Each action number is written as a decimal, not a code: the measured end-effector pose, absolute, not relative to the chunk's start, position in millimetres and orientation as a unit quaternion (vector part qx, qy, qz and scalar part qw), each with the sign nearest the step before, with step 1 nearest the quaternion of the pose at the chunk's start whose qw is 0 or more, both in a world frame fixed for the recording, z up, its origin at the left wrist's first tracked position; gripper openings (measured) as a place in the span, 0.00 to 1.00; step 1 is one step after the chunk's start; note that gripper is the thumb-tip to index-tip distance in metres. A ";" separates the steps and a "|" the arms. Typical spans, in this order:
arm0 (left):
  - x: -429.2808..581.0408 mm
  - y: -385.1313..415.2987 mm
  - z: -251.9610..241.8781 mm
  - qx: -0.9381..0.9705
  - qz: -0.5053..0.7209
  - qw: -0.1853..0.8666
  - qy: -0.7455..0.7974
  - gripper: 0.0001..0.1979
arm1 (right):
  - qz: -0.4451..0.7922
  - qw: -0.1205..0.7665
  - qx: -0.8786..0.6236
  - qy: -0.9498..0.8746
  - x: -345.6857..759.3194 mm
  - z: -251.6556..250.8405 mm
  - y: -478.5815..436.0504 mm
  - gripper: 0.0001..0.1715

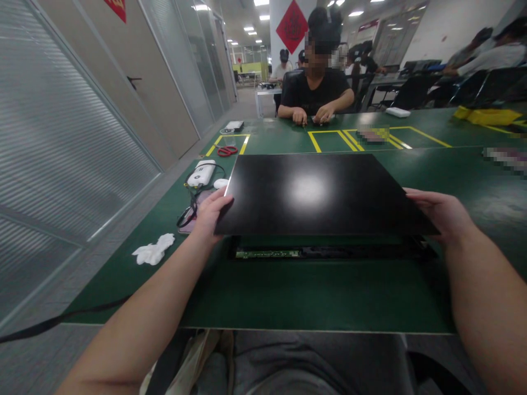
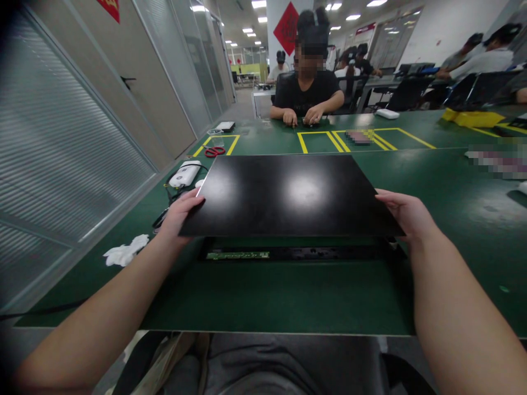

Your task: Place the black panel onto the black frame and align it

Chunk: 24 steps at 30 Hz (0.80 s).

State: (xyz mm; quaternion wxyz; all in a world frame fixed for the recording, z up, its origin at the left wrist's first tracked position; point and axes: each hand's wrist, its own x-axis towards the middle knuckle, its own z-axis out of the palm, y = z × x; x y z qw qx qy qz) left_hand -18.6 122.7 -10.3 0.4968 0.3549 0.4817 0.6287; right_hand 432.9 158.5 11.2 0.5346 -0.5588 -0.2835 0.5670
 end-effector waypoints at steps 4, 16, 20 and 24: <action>-10.7 117.4 -4.3 0.351 0.648 0.478 0.478 0.21 | 0.551 0.520 -0.598 -0.262 440.0 5.6 166.1 0.15; -0.2 114.2 2.4 0.311 0.658 0.476 0.494 0.20 | 0.383 0.505 -0.687 -0.355 438.7 -4.1 166.7 0.08; 3.1 112.6 1.6 0.319 0.643 0.477 0.507 0.19 | 0.349 0.505 -0.699 -0.367 442.3 -10.1 171.6 0.10; 1.8 114.1 -0.1 0.322 0.633 0.474 0.520 0.18 | 0.333 0.495 -0.706 -0.382 443.4 -13.1 172.8 0.14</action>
